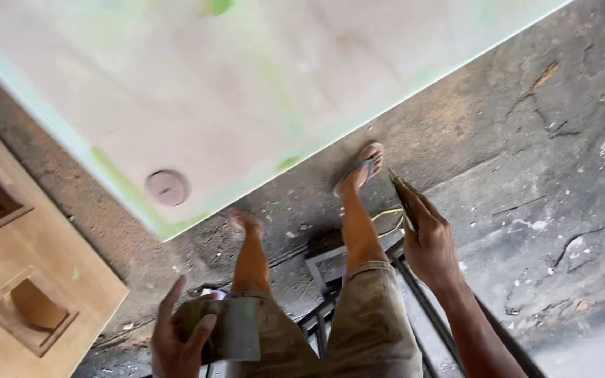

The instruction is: The person uses a putty knife to spread green filler paste onto the edges and surfaces of wooden cabinet doors and frames. They work on multiple pieces, smoothing the filler into seams and around circular hardware cutouts.

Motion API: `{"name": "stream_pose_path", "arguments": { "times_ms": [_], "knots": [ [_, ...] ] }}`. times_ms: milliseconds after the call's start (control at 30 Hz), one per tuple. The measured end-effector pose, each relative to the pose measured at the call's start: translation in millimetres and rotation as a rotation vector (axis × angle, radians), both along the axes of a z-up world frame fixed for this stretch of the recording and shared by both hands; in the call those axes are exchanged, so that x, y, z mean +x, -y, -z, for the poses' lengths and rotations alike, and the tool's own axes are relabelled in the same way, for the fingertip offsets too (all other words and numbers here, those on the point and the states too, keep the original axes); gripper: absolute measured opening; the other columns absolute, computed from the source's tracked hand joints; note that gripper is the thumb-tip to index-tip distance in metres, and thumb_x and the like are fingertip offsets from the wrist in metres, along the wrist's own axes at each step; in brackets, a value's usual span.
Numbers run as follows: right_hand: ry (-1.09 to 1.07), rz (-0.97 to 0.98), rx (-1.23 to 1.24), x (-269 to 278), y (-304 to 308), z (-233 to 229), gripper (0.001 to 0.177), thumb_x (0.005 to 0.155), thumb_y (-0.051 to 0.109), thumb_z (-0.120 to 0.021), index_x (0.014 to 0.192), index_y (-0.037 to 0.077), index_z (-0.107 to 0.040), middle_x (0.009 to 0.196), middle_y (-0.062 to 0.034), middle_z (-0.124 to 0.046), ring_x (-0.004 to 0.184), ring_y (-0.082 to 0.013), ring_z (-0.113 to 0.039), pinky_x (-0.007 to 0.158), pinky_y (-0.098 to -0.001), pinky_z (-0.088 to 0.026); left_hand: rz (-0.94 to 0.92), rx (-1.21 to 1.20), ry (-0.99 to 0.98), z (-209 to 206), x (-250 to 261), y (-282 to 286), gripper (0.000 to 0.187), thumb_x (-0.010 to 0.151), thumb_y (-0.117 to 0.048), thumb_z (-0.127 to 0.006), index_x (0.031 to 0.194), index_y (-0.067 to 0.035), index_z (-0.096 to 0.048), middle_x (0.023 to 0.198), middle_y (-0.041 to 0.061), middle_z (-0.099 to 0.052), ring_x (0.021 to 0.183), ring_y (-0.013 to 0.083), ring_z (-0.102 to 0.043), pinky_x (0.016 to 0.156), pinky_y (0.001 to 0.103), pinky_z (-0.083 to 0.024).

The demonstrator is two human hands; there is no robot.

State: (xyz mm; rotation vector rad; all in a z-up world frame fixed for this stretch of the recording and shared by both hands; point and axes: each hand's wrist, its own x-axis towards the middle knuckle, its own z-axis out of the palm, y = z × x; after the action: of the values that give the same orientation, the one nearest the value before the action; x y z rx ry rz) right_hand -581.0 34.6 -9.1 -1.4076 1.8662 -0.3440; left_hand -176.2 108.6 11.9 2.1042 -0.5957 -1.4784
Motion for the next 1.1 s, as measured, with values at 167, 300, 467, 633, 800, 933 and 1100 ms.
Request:
{"name": "stream_pose_path", "arguments": {
  "times_ms": [167,300,467,633,800,933,1100],
  "knots": [
    [-0.253,-0.309,-0.378,-80,30,21,0.050,0.104,0.005,-0.064,0.152,0.007,-0.048,0.158,-0.0155,-0.050,0.149,-0.0334,-0.049,0.126,-0.0510,-0.043,0.388,0.044,-0.013,-1,-146,24,0.071,0.076,-0.031,-0.079,0.143,-0.015,-0.063,0.132,0.000,-0.073,0.100,0.0119,-0.066,0.088,0.026,-0.049],
    [-0.302,-0.474,-0.562,-103,71,68,0.068,0.097,0.023,-0.085,0.152,0.009,-0.049,0.155,-0.0170,-0.053,0.143,-0.0372,-0.056,0.121,-0.0577,-0.046,0.331,0.061,-0.082,-14,-215,34,0.071,0.076,-0.027,-0.081,0.143,-0.014,-0.062,0.139,0.010,-0.075,0.132,0.0151,-0.067,0.097,0.025,-0.052],
    [-0.421,-0.621,-0.792,-125,73,156,0.067,0.105,0.035,-0.084,0.153,0.007,-0.046,0.156,-0.0169,-0.050,0.145,-0.0352,-0.051,0.121,-0.0586,-0.043,0.234,0.063,-0.020,-21,-225,26,0.068,0.079,-0.019,-0.083,0.143,-0.009,-0.063,0.098,0.003,-0.078,0.078,0.0091,-0.065,0.075,0.023,-0.055],
    [-0.287,-0.588,-0.357,-147,26,82,0.081,0.081,-0.014,-0.067,0.154,0.012,-0.047,0.157,-0.0104,-0.052,0.146,-0.0304,-0.051,0.122,-0.0506,-0.042,0.133,0.139,0.026,-20,-215,22,0.071,0.079,-0.022,-0.082,0.146,-0.012,-0.062,0.103,0.000,-0.065,0.077,0.0100,-0.054,0.069,0.022,-0.046],
    [-0.076,-0.296,-0.316,-116,120,1,0.060,0.099,-0.020,-0.037,0.154,0.003,-0.046,0.153,-0.0164,-0.057,0.139,-0.0361,-0.061,0.116,-0.0449,-0.052,0.166,0.077,-0.005,-5,-223,40,0.066,0.083,-0.018,-0.081,0.146,-0.012,-0.063,0.083,-0.003,-0.061,0.066,0.0085,-0.044,0.061,0.021,-0.042],
    [-0.238,-0.189,-0.161,-77,132,22,0.058,0.097,0.018,-0.070,0.149,0.001,-0.050,0.146,-0.0211,-0.061,0.135,-0.0431,-0.058,0.100,-0.0498,-0.057,0.233,0.101,0.016,-4,-215,57,0.068,0.081,-0.026,-0.082,0.145,-0.017,-0.064,0.077,-0.003,-0.060,0.067,0.0101,-0.048,0.065,0.022,-0.045],
    [-0.056,-0.200,-0.053,-23,130,6,0.043,0.099,0.001,-0.061,0.142,0.001,-0.054,0.145,-0.0248,-0.060,0.114,-0.0389,-0.073,0.085,-0.0493,-0.066,0.205,0.079,-0.010,-7,-192,76,0.067,0.082,-0.022,-0.082,0.146,-0.012,-0.063,0.081,-0.003,-0.062,0.068,0.0073,-0.048,0.063,0.021,-0.044]
  ]
}}
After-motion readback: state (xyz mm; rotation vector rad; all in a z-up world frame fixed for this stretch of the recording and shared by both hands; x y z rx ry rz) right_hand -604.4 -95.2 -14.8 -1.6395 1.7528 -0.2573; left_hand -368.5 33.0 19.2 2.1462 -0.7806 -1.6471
